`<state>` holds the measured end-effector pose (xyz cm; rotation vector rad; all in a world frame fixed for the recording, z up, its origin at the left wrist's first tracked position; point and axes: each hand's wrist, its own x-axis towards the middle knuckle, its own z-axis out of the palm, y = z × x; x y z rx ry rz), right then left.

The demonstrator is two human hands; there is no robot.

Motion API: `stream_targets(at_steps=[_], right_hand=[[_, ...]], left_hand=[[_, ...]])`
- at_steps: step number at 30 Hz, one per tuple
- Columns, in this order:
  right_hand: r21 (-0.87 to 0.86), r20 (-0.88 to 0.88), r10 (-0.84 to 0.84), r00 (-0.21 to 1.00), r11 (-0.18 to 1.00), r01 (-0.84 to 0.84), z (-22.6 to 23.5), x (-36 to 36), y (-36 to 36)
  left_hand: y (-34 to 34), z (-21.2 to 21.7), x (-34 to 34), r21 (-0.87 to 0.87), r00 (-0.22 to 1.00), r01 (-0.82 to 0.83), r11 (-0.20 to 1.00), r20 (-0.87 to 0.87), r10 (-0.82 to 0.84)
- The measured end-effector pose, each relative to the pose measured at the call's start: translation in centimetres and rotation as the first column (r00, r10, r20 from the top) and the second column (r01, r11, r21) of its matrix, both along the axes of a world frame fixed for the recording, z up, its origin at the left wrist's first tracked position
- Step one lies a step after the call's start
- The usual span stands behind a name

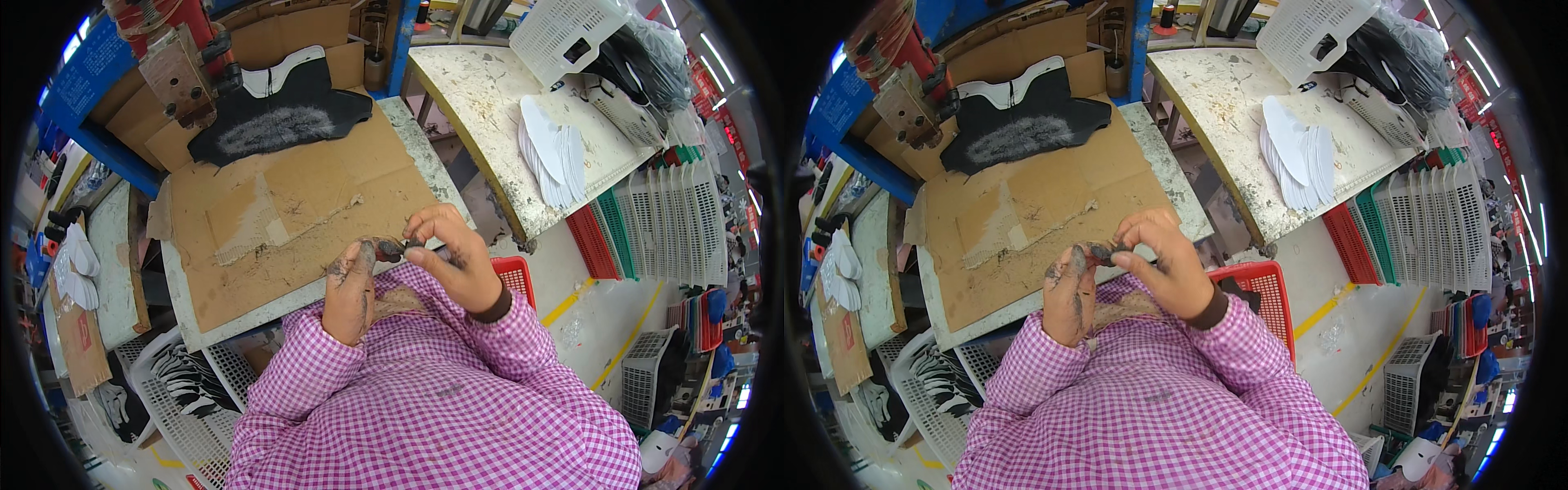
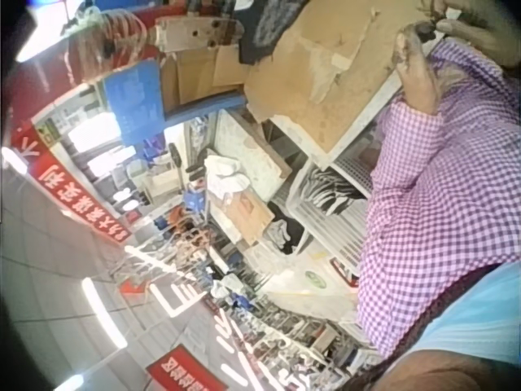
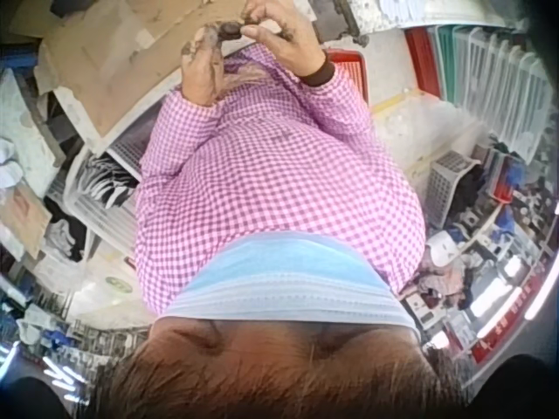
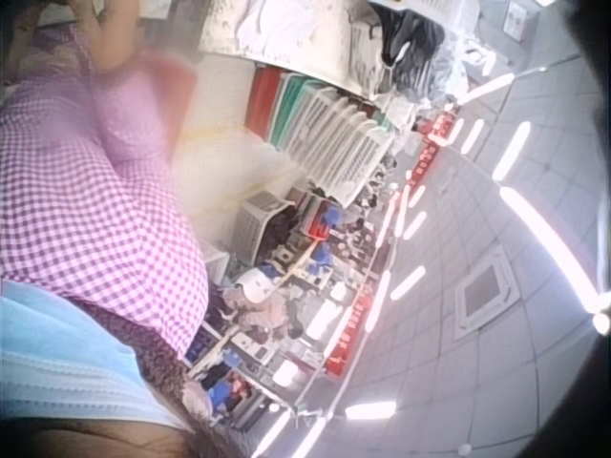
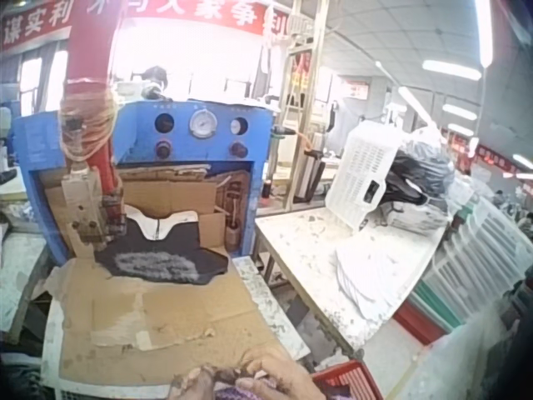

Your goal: The person picks white insole-like pieces and places them onto black shoe uppers, then retrieves more uppers from a red basket and aligns them under a press. They repeatedly handle and stack the black uppers, inserting white inserts into each one.

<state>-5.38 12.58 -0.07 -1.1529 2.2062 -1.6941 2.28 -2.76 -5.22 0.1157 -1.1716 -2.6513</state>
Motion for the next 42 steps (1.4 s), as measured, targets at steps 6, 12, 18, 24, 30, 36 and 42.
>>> stream_targets(at_steps=[6, 12, 18, 24, 30, 36, 42], right_hand=[[-0.037, 0.086, 0.068, 0.994, 0.997, -0.065, 0.3, 0.5, 0.9], [-0.074, 0.247, 0.044, 0.968, 0.997, -0.026, -2.7, -0.5, 0.4], [-0.116, 0.313, 0.087, 0.946, 0.992, -0.053, -3.9, -0.9, 0.6], [-0.092, 0.467, 0.021, 0.884, 0.995, 0.025, -4.2, -0.4, 1.0], [-0.069, 0.032, -0.208, 0.978, 0.975, 0.210, -3.9, 0.2, 1.2], [-0.070, -0.103, -0.188, 0.977, 0.981, 0.182, -3.7, 1.7, 2.7], [-0.113, 0.490, -0.195, 0.849, 0.952, 0.284, -9.4, 0.2, 8.4]], left_hand=[[-1.3, 0.4, -0.5, 0.100, 0.998, -0.065, 0.993, 0.032, 0.062], [-0.7, 0.7, -0.1, 0.064, 0.999, -0.001, 0.998, -0.035, 0.003], [-0.3, 0.6, 0.0, -0.012, 0.999, 0.026, 1.000, -0.027, -0.027], [0.2, 0.4, 0.0, -0.130, 0.997, 0.035, 0.991, -0.070, -0.044], [0.9, 0.0, 0.1, -0.299, 0.996, 0.056, 0.953, -0.053, -0.076], [-0.2, -1.4, -0.9, -0.654, 0.996, 0.066, 0.753, 0.083, -0.014], [-0.4, -2.4, -1.3, -0.402, 0.994, 0.065, 0.913, 0.104, -0.025]])
